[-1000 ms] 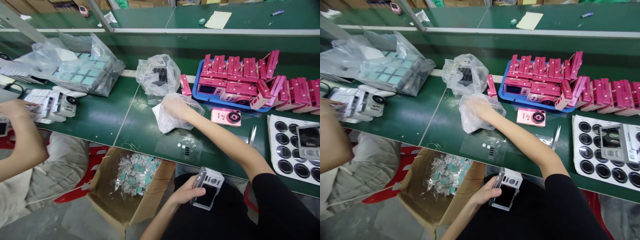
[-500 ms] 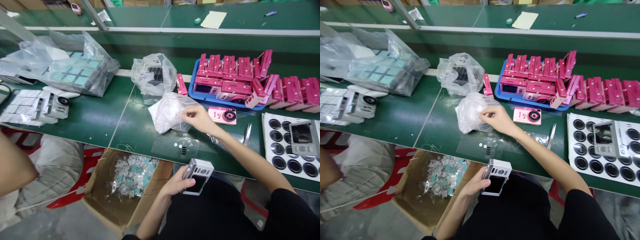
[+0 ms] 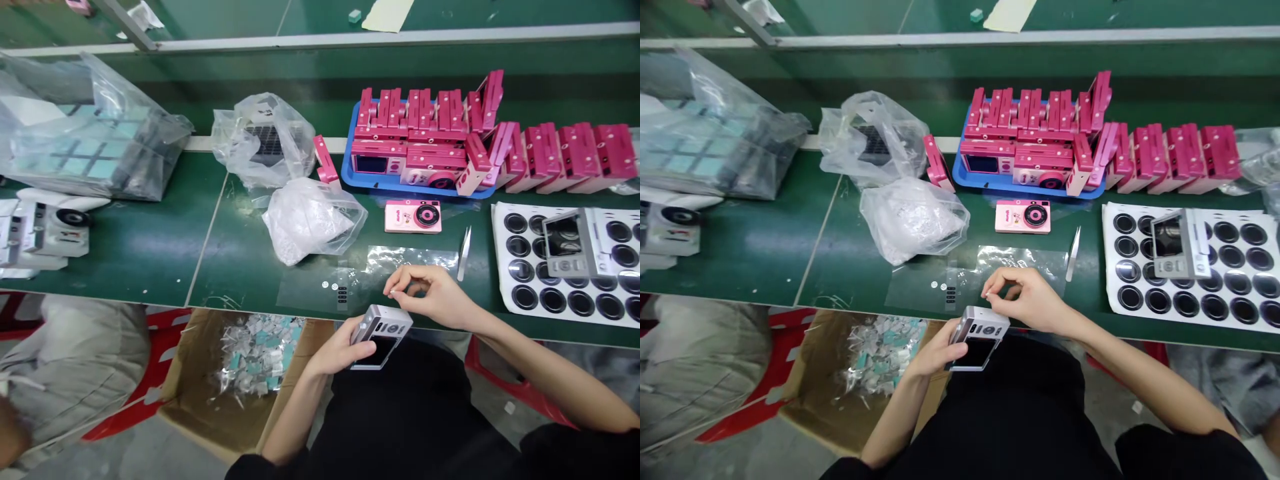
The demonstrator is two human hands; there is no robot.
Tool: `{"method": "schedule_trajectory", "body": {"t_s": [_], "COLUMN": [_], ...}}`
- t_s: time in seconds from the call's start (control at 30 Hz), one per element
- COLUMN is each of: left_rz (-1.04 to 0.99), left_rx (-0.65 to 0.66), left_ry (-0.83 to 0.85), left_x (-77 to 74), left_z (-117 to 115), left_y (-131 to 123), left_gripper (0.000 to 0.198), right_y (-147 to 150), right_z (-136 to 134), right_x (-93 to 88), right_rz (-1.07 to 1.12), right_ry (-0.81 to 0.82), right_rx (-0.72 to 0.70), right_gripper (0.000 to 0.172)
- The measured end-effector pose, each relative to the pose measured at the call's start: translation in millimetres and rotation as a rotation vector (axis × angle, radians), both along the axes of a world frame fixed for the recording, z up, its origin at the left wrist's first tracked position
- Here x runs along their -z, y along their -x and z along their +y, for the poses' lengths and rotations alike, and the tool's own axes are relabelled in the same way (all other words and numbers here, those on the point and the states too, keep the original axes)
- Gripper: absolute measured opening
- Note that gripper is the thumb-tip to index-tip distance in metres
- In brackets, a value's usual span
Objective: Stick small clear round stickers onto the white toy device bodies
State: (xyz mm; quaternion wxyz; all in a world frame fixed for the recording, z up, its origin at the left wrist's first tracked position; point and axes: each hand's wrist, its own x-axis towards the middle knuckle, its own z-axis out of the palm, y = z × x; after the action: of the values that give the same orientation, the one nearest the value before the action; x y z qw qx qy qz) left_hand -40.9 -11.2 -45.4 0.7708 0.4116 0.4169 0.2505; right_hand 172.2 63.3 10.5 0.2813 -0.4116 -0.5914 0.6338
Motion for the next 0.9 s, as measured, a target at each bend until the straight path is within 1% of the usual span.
{"method": "schedule_trajectory", "body": {"t_s": [0.07,0.13,0.2,0.23,0.33,0.57,0.67,0.77,0.9], "left_rz": [-0.01,-0.007,0.021,0.04,0.072,0.009,0.045,0.065,0.091], "left_rx": [0.033,0.044,0.035,0.027,0.018,0.107,0.151,0.189,0.251], "left_ry": [-0.01,-0.014,-0.011,-0.009,-0.013,-0.078,-0.115,-0.143,-0.172], "left_x": [0.0,-0.1,-0.2,-0.2,-0.2,0.9,0.3,-1.6,-1.8], "left_z": [0,0,-1,-1,0,6,9,12,14], "left_y": [-2,-3,-3,-2,-1,-2,-3,-2,-1], "left_gripper": [0.08,0.08,0.081,0.081,0.08,0.074,0.071,0.066,0.063], "right_y": [0,1,1,1,-2,-12,-15,-19,-22], "right_z": [-4,-6,-8,-8,-8,-14,-19,-23,-24], "right_x": [0.6,1.9,4.2,5.6,9.1,6.7,3.6,0.0,-3.9], "right_rz": [0.015,0.006,-0.019,-0.032,-0.056,-0.107,-0.222,-0.385,-0.451], "right_ry": [-0.012,-0.034,-0.046,-0.052,-0.104,-0.392,-0.538,-0.667,-0.695], "right_rx": [0.027,0.048,0.037,0.021,-0.027,-0.142,-0.221,-0.322,-0.414], "right_gripper": [0.013,0.01,0.003,0.003,0.012,0.03,0.042,0.047,0.048]}}
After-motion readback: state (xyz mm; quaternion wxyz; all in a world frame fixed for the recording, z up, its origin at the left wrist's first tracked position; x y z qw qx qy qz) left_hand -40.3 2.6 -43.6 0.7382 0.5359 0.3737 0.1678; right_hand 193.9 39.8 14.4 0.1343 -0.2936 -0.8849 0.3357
